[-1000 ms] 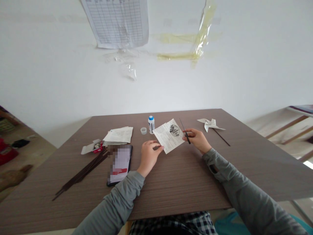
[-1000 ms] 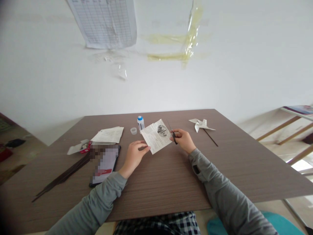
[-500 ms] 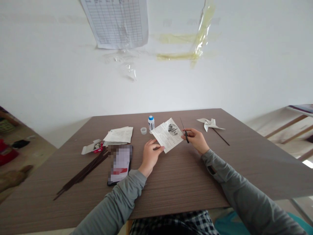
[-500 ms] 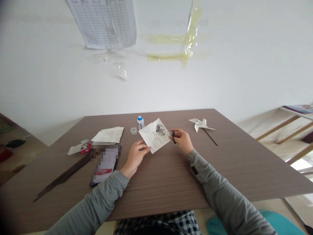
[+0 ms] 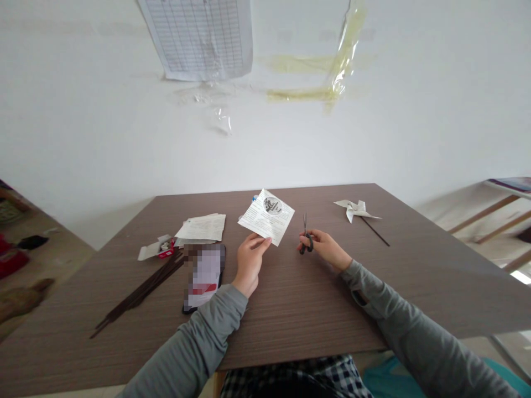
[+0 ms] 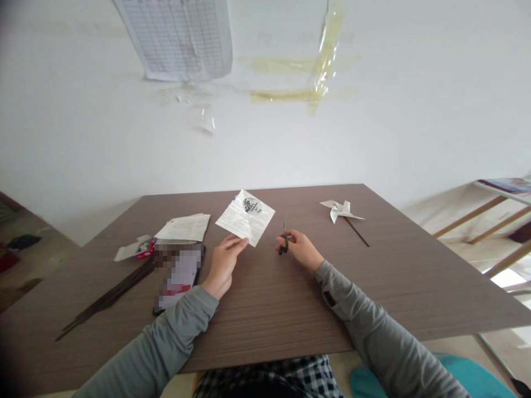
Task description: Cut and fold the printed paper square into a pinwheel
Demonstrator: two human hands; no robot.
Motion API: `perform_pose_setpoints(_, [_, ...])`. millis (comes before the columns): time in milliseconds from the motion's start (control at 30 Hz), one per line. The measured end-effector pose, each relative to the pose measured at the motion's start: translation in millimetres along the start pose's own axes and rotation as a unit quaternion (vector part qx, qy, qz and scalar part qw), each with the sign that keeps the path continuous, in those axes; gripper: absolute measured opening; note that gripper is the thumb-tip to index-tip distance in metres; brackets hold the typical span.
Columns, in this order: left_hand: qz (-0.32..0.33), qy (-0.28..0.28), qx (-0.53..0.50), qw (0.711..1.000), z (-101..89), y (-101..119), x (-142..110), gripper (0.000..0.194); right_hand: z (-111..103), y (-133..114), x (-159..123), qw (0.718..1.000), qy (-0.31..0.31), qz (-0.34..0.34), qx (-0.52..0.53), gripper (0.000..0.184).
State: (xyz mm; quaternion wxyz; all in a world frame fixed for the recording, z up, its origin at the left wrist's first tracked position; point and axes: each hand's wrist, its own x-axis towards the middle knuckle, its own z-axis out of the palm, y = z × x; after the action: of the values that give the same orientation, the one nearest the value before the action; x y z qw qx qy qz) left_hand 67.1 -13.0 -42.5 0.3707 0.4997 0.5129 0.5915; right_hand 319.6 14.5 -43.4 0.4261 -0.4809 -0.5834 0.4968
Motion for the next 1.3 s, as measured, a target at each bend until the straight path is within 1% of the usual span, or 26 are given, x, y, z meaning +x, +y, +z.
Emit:
perform_pose_setpoints(167, [-0.016, 0.010, -0.005, 1.000, 1.3, 3, 2, 0.011, 27, 2, -15, 0.997, -0.067, 0.000, 0.036, 0.058])
perform_pose_setpoints(300, [-0.024, 0.016, -0.021, 0.999, 1.7, 4, 2, 0.012, 45, 0, -28, 0.996, -0.082, 0.009, 0.036, 0.063])
perform_pose_setpoints(400, [-0.024, 0.015, -0.062, 0.998, 2.3, 6, 1, 0.017, 52, -4, -35, 0.995, -0.090, 0.012, 0.038, 0.058])
perform_pose_setpoints(500, [-0.027, 0.019, -0.085, 0.996, 3.0, 8, 2, 0.025, 55, -8, -39, 0.994, -0.095, 0.018, 0.046, 0.053])
perform_pose_setpoints(733, [-0.032, 0.010, -0.101, 0.994, 3.0, 10, 3, 0.034, 57, -12, -42, 0.992, -0.112, 0.031, 0.048, 0.050])
perform_pose_setpoints(933, [-0.039, 0.003, -0.120, 0.992, 4.9, 14, 2, 0.029, 55, -11, -42, 0.991, -0.126, 0.018, 0.046, 0.043])
perform_pose_setpoints(1033, [-0.040, 0.001, -0.126, 0.991, 4.5, 15, 1, 0.027, 55, -10, -42, 0.991, -0.124, 0.013, 0.050, 0.043])
perform_pose_setpoints(1167, [-0.040, -0.005, -0.125, 0.991, 4.7, 15, 1, 0.031, 55, -11, -42, 0.991, -0.121, 0.023, 0.054, 0.047])
perform_pose_setpoints(1300, [-0.046, -0.007, -0.126, 0.991, 5.7, 16, 1, 0.034, 56, -11, -42, 0.990, -0.125, 0.029, 0.050, 0.046])
